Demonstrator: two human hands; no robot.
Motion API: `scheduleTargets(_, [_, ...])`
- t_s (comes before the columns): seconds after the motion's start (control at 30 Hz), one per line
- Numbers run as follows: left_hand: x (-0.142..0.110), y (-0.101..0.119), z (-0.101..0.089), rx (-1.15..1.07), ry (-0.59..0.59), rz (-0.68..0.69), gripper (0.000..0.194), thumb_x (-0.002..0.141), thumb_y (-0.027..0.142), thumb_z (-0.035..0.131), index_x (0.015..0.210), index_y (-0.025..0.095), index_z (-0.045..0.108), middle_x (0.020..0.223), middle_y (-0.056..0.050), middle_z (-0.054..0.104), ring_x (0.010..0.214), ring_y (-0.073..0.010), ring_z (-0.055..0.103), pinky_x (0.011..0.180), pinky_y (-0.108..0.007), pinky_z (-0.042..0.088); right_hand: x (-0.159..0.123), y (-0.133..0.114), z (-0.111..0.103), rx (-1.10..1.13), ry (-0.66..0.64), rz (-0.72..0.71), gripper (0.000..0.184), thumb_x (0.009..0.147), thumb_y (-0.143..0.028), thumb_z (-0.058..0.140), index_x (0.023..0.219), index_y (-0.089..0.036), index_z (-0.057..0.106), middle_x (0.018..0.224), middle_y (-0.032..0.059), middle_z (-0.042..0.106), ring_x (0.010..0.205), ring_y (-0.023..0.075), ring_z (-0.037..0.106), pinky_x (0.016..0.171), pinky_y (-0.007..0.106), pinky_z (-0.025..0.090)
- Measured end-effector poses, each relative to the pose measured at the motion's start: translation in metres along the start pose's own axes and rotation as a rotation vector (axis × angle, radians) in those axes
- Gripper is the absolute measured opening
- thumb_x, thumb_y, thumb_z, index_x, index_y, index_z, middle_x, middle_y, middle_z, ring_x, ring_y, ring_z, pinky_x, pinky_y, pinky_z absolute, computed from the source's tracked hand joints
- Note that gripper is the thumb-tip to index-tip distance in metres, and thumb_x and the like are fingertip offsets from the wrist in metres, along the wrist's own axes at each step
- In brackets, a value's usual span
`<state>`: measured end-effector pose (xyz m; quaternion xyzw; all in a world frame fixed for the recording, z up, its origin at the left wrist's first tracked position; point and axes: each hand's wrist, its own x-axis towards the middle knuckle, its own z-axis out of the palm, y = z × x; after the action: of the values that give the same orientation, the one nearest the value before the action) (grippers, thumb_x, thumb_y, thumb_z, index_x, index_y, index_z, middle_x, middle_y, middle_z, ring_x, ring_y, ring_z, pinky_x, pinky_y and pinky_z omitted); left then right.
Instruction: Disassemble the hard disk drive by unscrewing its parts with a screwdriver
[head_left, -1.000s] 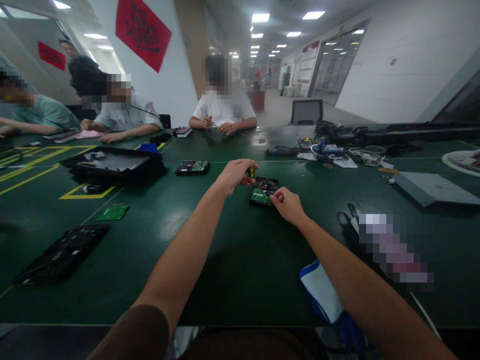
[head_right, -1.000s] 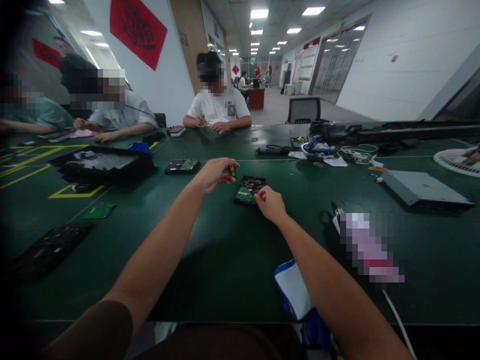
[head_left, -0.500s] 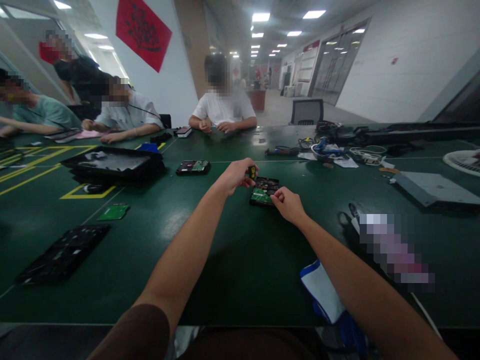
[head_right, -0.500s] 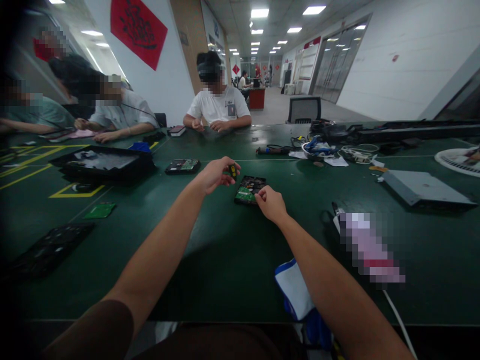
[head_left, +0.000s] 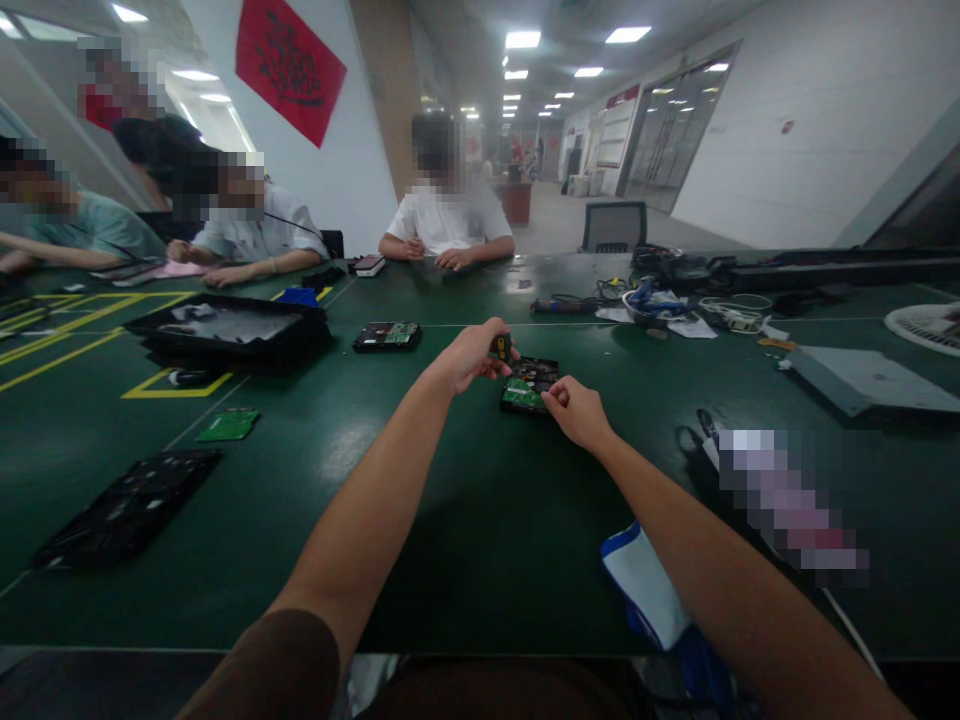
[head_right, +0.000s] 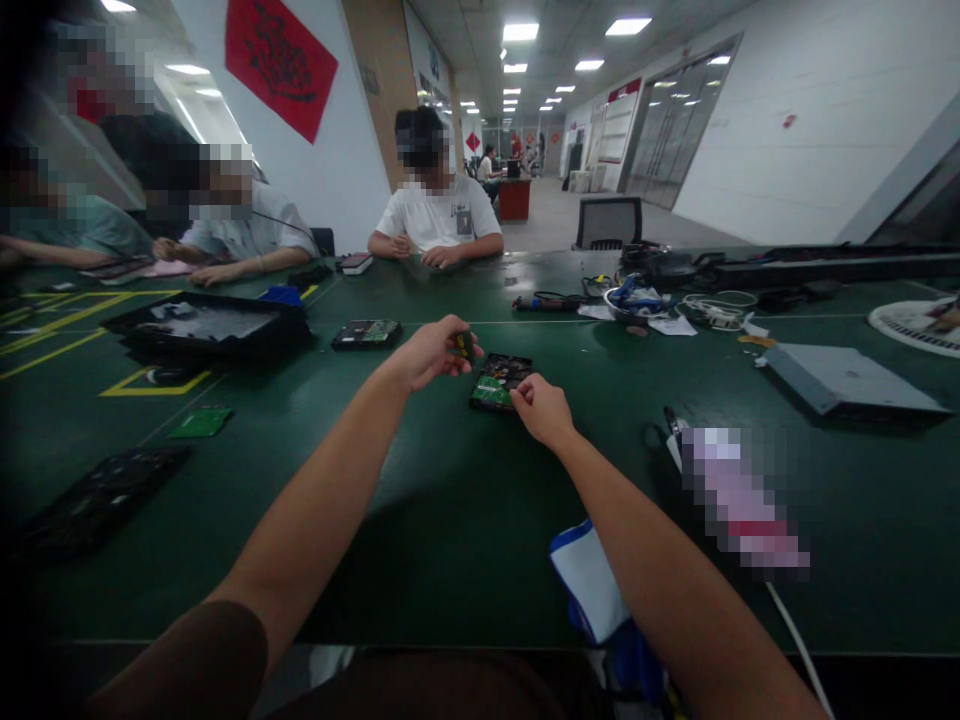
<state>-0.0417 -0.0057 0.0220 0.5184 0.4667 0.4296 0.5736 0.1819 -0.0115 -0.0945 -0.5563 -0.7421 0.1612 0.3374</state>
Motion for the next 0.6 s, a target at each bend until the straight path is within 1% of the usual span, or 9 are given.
scheduleTargets(0.07, [0.0007,-0.0007,-0.0001,0.024,0.02,0.024,0.031,0.084,0.042,0.054,0.084,0.014,0.066,0.09,-0.013,0.072,0.053,-0.0131,0.058,0.045,-0.025,0.037,-0.0001,0.0003,0.0003,0.007,0.001,0.001,0.019,0.089,-0.04,0.062,0.086,-0.022,0.06,0.068,-0.0021,0.064,0.063,0.0156,0.058,0.06,0.028,0.039])
scheduleTargets(0.2, [0.0005,-0.0011,-0.0019,0.123,0.067,0.095,0.033,0.084,0.043,0.054,0.085,0.014,0.07,0.084,-0.011,0.069,0.05,-0.0111,0.052,0.043,-0.024,0.034,-0.0005,-0.0003,-0.0002,0.003,-0.001,0.007,0.018,0.089,-0.04,0.062,0.087,-0.022,0.061,0.067,-0.0026,0.063,0.062,0.0153,0.057,0.061,0.028,0.039])
scheduleTargets(0.27, [-0.0003,-0.0003,-0.0016,0.12,0.065,0.082,0.031,0.083,0.042,0.055,0.087,0.015,0.07,0.083,-0.01,0.069,0.05,-0.0117,0.053,0.044,-0.024,0.034,-0.0005,-0.0006,-0.0006,0.0,-0.002,0.007,0.018,0.09,-0.039,0.062,0.087,-0.022,0.061,0.067,-0.0024,0.064,0.062,0.0155,0.058,0.061,0.028,0.039])
scheduleTargets(0.33, [-0.001,0.0007,-0.0006,0.073,0.049,0.045,0.028,0.083,0.042,0.057,0.088,0.016,0.067,0.086,-0.011,0.07,0.051,-0.0127,0.057,0.045,-0.024,0.036,-0.0005,-0.0008,-0.0007,0.006,-0.007,0.009,0.018,0.09,-0.04,0.062,0.087,-0.022,0.06,0.068,-0.0023,0.064,0.063,0.0156,0.058,0.061,0.028,0.039])
scheduleTargets(0.47, [-0.0004,0.0015,-0.0007,-0.074,-0.028,-0.028,0.025,0.082,0.041,0.056,0.086,0.016,0.061,0.091,-0.012,0.072,0.055,-0.0143,0.061,0.046,-0.025,0.04,-0.0006,-0.0008,-0.0009,0.01,0.005,0.007,0.018,0.09,-0.039,0.062,0.086,-0.022,0.06,0.067,-0.0025,0.064,0.062,0.0154,0.058,0.06,0.028,0.039])
scheduleTargets(0.53, [0.0006,0.0009,-0.0024,-0.08,-0.018,-0.031,0.027,0.083,0.041,0.055,0.085,0.016,0.063,0.089,-0.012,0.071,0.055,-0.0139,0.061,0.047,-0.024,0.04,-0.0008,-0.0008,-0.0013,0.013,0.001,-0.002,0.017,0.09,-0.039,0.062,0.086,-0.022,0.061,0.067,-0.0024,0.064,0.062,0.0153,0.058,0.06,0.028,0.04])
scheduleTargets(0.6, [0.0017,0.0001,-0.0042,-0.034,0.019,-0.013,0.029,0.083,0.042,0.054,0.085,0.015,0.066,0.084,-0.011,0.07,0.054,-0.0131,0.059,0.046,-0.024,0.039,-0.0008,-0.0009,-0.0017,0.016,-0.006,-0.006,0.017,0.09,-0.039,0.062,0.086,-0.022,0.061,0.068,-0.0025,0.064,0.061,0.0151,0.058,0.061,0.028,0.04])
